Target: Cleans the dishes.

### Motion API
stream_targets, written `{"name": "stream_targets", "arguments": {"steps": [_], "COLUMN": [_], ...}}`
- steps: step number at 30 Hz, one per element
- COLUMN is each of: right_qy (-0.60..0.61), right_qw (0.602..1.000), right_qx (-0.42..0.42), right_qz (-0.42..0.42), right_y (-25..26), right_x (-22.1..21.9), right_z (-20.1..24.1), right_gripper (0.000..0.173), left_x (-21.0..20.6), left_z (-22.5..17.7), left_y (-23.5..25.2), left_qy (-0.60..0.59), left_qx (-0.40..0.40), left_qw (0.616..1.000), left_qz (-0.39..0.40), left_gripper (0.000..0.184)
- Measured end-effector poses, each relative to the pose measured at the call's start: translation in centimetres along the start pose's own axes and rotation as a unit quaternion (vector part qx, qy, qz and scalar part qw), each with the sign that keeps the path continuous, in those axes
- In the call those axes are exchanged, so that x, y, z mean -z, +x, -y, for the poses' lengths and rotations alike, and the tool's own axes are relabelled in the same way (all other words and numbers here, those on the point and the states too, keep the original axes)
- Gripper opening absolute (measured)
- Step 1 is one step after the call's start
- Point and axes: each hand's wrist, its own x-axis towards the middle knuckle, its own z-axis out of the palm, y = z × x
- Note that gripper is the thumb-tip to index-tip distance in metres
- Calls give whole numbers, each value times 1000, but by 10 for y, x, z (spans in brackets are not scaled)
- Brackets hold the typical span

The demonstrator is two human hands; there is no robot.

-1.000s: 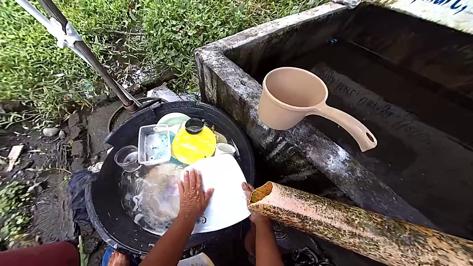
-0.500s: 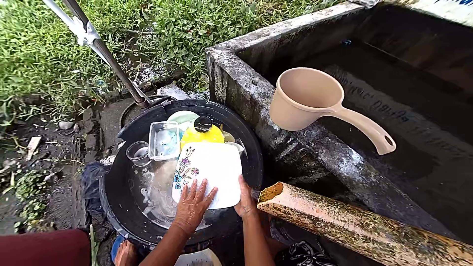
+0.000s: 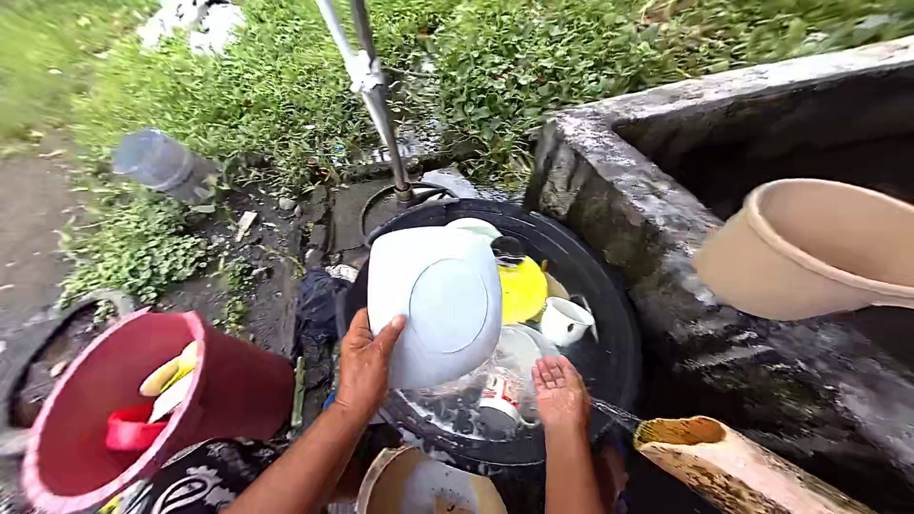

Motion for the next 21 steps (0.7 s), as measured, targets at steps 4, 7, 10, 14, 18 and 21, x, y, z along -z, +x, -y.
{"name": "stream_targets", "arguments": {"steps": [4, 7, 10, 14, 18, 21], "right_qy": [-78, -119, -163, -224, -271, -310], "right_qw": [995, 989, 980, 966, 952, 936], "right_qx": [-24, -43, -42, -32, -29, -48], "right_qz": [58, 81, 103, 124, 141, 157], "right_y": [-17, -35, -52, -70, -78, -76], "right_x": [-21, -36, -47, -53, -49, -45], "right_z": [-21, -30, -32, -31, -28, -30], "right_gripper": [36, 34, 31, 32, 32, 32], "left_x": [101, 186, 262, 326, 356, 347], "left_z": [-54, -63, -43, -12, 22, 25], "left_y": [25, 32, 30, 19, 9, -1], "left_qy": [-15, -43, -33, -85, -144, -110], "left_qx": [-48, -85, -75, -32, 50, 163], "left_qw": [980, 930, 873, 828, 840, 873], "left_qz": [-193, -354, -480, -554, -520, -447], "left_gripper": [27, 36, 47, 55, 51, 50]}}
